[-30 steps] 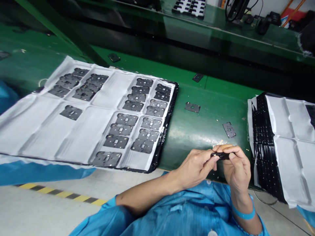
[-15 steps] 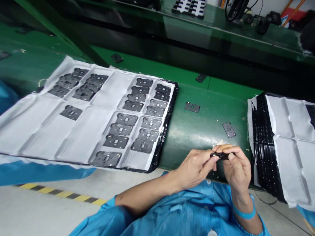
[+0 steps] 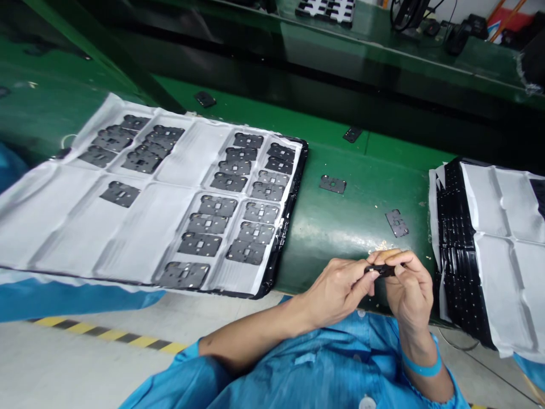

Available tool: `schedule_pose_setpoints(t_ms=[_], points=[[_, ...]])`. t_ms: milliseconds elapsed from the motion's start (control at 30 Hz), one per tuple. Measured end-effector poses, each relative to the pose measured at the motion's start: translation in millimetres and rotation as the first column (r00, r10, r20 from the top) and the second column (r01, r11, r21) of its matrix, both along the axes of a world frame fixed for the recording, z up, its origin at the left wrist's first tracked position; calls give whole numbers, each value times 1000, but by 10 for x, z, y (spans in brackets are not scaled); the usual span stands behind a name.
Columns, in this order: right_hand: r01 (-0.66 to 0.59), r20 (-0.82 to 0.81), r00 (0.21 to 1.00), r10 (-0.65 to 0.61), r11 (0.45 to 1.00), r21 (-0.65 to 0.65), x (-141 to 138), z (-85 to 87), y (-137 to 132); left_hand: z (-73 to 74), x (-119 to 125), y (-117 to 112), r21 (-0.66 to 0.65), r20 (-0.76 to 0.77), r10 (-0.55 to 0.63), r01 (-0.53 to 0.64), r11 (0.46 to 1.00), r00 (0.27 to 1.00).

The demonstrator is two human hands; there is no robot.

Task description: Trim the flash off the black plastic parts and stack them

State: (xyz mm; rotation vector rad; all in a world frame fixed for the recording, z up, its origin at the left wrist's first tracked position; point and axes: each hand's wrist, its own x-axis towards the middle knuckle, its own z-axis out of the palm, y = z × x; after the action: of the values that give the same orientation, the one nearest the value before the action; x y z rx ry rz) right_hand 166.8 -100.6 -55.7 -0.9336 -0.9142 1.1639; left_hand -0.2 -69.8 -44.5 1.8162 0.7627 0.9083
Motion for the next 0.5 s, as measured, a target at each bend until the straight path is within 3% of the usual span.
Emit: schedule_pose_setpoints(t_ms=[333, 500], points=[[-66, -55, 996, 66, 998, 1, 18, 12, -3, -12, -11, 8, -23, -4, 9, -9, 1000, 1000], [-29, -2, 1000, 29, 999, -15, 11, -1, 3, -21, -9, 9, -25, 18, 11, -10, 1000, 1000]])
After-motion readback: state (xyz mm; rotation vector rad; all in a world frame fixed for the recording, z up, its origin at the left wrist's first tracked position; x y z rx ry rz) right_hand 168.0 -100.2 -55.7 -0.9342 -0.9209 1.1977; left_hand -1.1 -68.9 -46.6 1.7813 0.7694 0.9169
